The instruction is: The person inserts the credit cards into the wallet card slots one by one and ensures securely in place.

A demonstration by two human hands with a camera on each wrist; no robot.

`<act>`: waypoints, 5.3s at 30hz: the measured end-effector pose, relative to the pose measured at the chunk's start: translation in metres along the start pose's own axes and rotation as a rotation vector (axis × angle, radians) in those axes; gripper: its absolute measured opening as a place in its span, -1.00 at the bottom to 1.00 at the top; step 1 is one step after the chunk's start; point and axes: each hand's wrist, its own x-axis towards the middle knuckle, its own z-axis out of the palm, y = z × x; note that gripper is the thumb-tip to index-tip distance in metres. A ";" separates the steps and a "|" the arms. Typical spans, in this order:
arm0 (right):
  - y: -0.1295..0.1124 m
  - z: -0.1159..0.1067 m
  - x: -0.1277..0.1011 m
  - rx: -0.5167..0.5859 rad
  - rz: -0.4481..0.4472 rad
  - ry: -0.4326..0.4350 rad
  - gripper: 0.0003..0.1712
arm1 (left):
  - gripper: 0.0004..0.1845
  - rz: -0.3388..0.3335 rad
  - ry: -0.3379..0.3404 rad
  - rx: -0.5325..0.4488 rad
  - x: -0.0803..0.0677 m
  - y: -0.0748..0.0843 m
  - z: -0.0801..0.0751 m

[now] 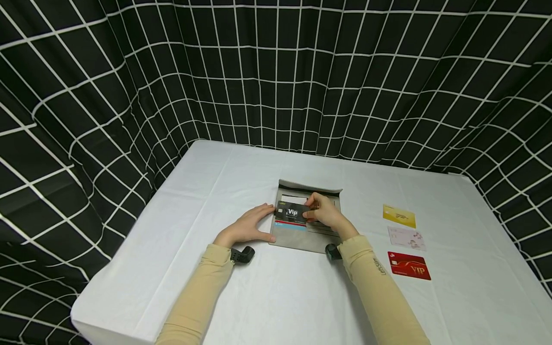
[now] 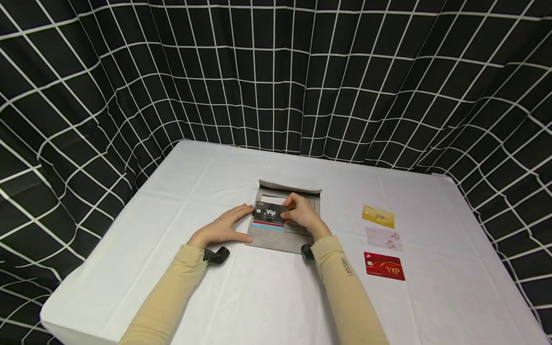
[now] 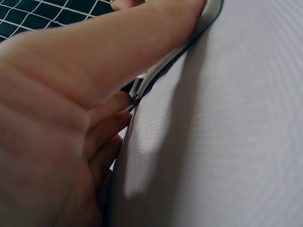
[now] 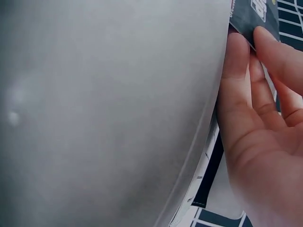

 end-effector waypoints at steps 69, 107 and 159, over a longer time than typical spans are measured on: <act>0.007 -0.001 0.001 -0.242 -0.076 -0.050 -0.67 | 0.00 0.006 0.002 -0.010 0.000 -0.001 0.000; 0.005 0.002 -0.004 -0.381 -0.086 -0.200 -0.36 | -0.01 0.015 0.001 -0.011 0.000 -0.001 0.000; 0.001 0.005 -0.005 -0.381 -0.042 -0.165 -0.68 | -0.03 0.011 -0.002 -0.023 -0.001 0.004 -0.001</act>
